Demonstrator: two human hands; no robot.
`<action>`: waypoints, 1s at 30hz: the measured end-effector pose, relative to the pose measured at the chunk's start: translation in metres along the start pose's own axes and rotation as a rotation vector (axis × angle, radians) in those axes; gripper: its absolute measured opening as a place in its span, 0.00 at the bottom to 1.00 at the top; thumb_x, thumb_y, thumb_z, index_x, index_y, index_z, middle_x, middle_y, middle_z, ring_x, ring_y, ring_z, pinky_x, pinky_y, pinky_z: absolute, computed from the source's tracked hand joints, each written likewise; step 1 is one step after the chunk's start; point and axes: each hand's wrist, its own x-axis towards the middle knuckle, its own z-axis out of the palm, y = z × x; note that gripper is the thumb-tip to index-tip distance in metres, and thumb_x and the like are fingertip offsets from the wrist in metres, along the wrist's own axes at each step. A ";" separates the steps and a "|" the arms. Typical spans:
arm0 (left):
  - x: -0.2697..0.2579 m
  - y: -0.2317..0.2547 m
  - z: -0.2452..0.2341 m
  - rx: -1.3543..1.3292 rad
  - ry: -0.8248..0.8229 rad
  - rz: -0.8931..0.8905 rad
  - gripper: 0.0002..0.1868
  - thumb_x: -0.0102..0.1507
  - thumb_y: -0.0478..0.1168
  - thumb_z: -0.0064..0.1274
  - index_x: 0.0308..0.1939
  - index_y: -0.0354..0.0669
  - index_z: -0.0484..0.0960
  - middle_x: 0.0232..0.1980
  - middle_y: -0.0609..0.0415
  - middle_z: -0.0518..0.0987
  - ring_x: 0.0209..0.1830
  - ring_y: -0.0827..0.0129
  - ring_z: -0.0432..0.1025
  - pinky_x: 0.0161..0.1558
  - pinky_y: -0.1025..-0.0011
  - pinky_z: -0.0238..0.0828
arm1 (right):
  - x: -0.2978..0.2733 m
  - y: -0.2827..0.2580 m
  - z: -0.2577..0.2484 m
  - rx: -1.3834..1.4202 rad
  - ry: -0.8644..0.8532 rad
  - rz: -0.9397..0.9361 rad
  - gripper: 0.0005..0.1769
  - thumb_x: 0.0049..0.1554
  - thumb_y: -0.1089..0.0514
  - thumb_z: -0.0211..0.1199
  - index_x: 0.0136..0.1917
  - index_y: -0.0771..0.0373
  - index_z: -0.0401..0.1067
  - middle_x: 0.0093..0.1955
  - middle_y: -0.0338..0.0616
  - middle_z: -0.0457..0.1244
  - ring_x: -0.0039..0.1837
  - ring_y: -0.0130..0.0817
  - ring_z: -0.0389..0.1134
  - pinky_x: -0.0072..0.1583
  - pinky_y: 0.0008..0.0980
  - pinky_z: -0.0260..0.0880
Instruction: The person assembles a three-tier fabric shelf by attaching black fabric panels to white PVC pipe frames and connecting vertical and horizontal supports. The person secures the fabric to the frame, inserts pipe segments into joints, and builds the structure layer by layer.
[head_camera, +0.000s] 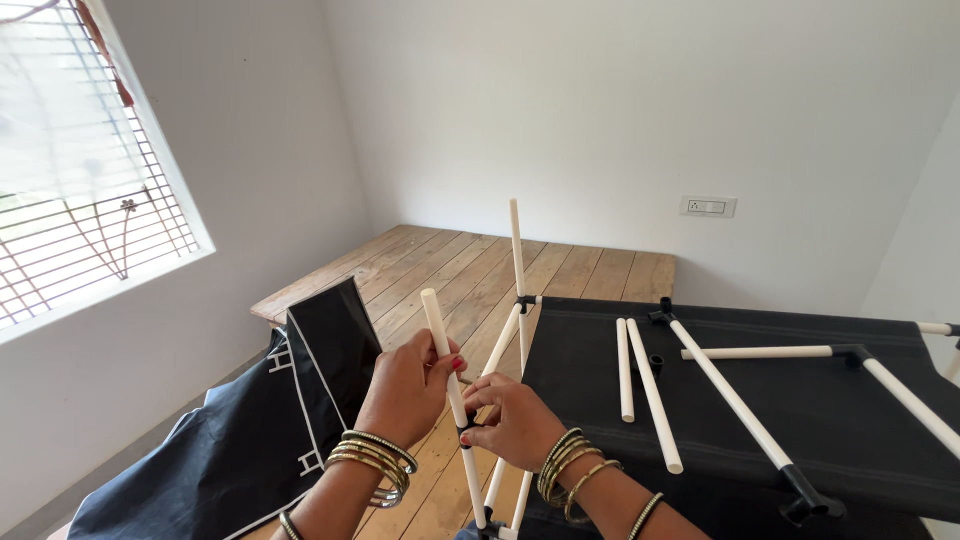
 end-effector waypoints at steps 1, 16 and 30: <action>0.001 -0.001 0.001 -0.019 -0.003 0.008 0.08 0.65 0.36 0.49 0.44 0.35 0.80 0.39 0.49 0.88 0.43 0.70 0.85 0.45 0.72 0.82 | 0.001 0.000 0.000 -0.003 -0.002 0.002 0.16 0.47 0.64 0.73 0.51 0.65 0.78 0.62 0.36 0.63 0.45 0.29 0.73 0.51 0.26 0.75; 0.011 -0.012 0.000 -0.130 -0.160 -0.055 0.08 0.66 0.36 0.47 0.46 0.37 0.80 0.43 0.51 0.88 0.46 0.70 0.84 0.51 0.69 0.80 | 0.006 0.011 -0.002 0.089 0.020 -0.016 0.14 0.50 0.62 0.72 0.50 0.67 0.77 0.53 0.41 0.71 0.45 0.27 0.74 0.49 0.26 0.75; -0.004 0.000 0.011 0.003 0.028 -0.066 0.13 0.66 0.40 0.50 0.51 0.38 0.79 0.40 0.49 0.87 0.40 0.68 0.83 0.45 0.68 0.79 | -0.013 0.002 -0.021 -0.059 0.116 0.017 0.11 0.54 0.57 0.69 0.47 0.66 0.80 0.42 0.42 0.70 0.42 0.25 0.71 0.47 0.26 0.74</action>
